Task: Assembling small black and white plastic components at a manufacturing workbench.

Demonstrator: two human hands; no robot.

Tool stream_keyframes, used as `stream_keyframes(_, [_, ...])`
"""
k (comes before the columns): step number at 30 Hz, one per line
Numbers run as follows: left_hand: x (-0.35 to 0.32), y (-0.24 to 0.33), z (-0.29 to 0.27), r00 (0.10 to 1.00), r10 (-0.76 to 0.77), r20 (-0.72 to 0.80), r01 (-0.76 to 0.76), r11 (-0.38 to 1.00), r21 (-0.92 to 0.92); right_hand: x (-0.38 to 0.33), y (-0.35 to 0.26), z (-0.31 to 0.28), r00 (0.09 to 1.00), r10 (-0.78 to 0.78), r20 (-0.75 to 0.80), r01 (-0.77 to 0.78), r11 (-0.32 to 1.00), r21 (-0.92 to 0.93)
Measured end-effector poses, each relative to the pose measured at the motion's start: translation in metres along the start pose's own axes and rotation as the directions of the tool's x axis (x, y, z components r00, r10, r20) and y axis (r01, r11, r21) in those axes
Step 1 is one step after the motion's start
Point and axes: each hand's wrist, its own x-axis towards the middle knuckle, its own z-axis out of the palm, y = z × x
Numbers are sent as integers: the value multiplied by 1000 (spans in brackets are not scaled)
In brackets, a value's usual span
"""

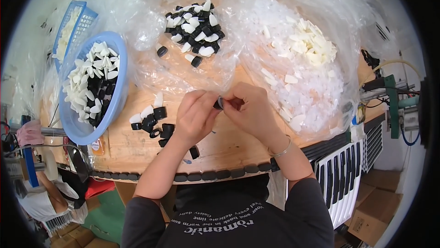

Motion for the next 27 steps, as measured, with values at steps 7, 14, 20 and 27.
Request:
stream_keyframes(7, [4, 1, -1, 999, 49, -19, -50, 997, -62, 7, 22, -7, 875, 286, 391, -469, 700, 538])
stream_keyframes(14, [6, 1, -3, 996, -7, 84, 13, 998, -67, 9, 38, 2, 869, 300, 393, -482, 693, 536])
stream_keyframes(20, [10, -1, -5, 978, -157, 140, 167, 984, -65, 7, 27, 3, 917, 276, 288, -386, 794, 469])
stream_keyframes(27, [7, -7, -18, 781, -522, 344, 623, 698, -353, 8, 37, 3, 957, 240, 166, -286, 657, 698])
